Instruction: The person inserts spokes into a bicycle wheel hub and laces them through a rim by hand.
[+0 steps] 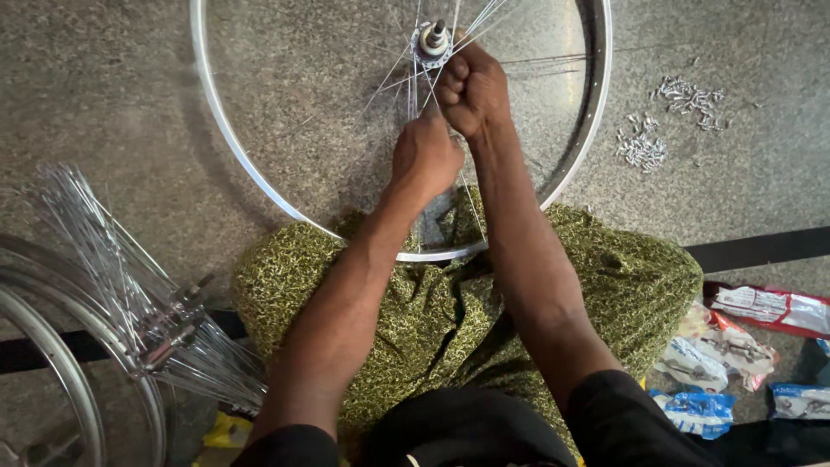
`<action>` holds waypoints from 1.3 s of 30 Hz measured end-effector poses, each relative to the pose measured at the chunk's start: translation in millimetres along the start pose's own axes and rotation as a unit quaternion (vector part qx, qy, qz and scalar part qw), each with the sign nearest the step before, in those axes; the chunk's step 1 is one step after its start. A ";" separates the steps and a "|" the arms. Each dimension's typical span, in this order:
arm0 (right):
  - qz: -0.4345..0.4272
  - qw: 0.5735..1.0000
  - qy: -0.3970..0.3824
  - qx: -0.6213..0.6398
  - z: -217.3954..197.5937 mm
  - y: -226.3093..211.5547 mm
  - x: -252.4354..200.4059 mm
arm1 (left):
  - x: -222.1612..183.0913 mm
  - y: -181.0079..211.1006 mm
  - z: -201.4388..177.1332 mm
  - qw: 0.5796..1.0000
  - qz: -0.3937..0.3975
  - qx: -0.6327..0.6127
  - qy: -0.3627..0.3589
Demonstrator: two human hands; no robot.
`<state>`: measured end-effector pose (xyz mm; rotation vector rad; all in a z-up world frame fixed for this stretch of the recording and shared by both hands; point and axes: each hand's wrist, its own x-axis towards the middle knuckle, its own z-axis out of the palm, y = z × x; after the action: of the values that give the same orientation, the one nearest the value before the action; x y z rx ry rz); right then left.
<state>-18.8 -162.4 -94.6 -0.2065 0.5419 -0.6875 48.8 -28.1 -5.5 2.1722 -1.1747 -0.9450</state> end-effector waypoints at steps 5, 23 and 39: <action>-0.099 0.993 0.057 0.007 -10.9 -5.0 -13.0 | -2.1 4.6 -0.6 0.999 -0.017 -0.013 -0.036; -0.181 0.664 0.090 -0.720 25.7 26.7 -218.3 | 12.1 -7.0 23.8 0.928 -0.012 -0.370 -0.051; -0.136 0.956 0.201 -0.166 -46.3 -45.5 -281.1 | -70.4 -22.1 65.1 0.925 -0.118 -0.198 -0.301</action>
<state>-249.0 -14.3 -3.5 -0.4681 1.0344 -0.9109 -16.9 37.4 -38.4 1.7605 -0.8593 -1.8697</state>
